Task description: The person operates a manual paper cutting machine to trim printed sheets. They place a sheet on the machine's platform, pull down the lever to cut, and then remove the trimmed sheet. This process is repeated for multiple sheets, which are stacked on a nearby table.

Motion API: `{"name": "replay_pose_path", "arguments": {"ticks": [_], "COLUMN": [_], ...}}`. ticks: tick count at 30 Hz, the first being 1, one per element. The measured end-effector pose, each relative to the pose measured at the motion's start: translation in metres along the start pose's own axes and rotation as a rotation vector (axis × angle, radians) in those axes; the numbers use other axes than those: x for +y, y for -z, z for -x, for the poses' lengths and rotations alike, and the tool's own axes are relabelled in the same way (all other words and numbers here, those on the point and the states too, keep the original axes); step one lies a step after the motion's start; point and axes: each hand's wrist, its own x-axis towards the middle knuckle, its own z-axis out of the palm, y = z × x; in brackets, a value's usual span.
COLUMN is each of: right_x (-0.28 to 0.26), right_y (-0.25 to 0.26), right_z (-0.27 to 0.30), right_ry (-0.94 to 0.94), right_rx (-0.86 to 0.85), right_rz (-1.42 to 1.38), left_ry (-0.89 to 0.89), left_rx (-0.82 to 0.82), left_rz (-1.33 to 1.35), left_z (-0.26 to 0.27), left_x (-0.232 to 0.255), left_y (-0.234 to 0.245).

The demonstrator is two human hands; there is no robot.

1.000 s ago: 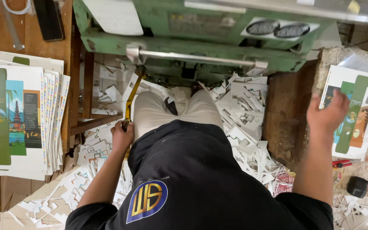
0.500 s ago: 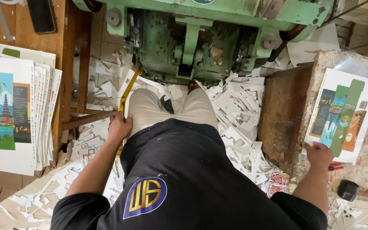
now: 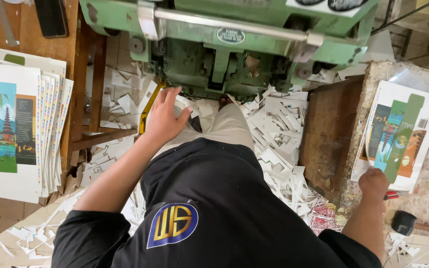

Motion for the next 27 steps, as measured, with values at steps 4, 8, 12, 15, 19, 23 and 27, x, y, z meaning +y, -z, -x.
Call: {"name": "replay_pose_path", "arguments": {"ticks": [4,8,12,15,19,23,27], "right_x": [0.005,-0.030,-0.153,-0.233,-0.331,-0.392,-0.428], "right_y": [-0.001,0.043,0.111,0.107,0.091,0.101,0.171], "right_z": [0.027,0.043,0.090,0.082,0.047,0.018,0.042], "right_ry": [0.084,0.492,1.119,1.480,1.590,1.653,1.156], "right_rx": [0.746,1.081,0.968,0.833,0.841,0.723,0.055], "right_rz": [-0.186,-0.183,-0.418,-0.401,-0.344,-0.121,0.025], "left_ry": [-0.427,-0.597,-0.217,-0.216,-0.532,-0.546,-0.351], "left_rx": [0.289,0.342,-0.252,-0.395,0.162,0.379,0.455], "left_rz": [-0.024,-0.173,-0.408,-0.464,-0.414,-0.434,-0.515], "left_z": [-0.026,-0.090,-0.148,-0.088,0.006,0.073,0.118], "left_x": [0.070,0.087,0.067,0.083,0.009,-0.034,-0.036], "left_y": [0.041,0.039,0.009,0.018,-0.039,-0.014,0.087]}}
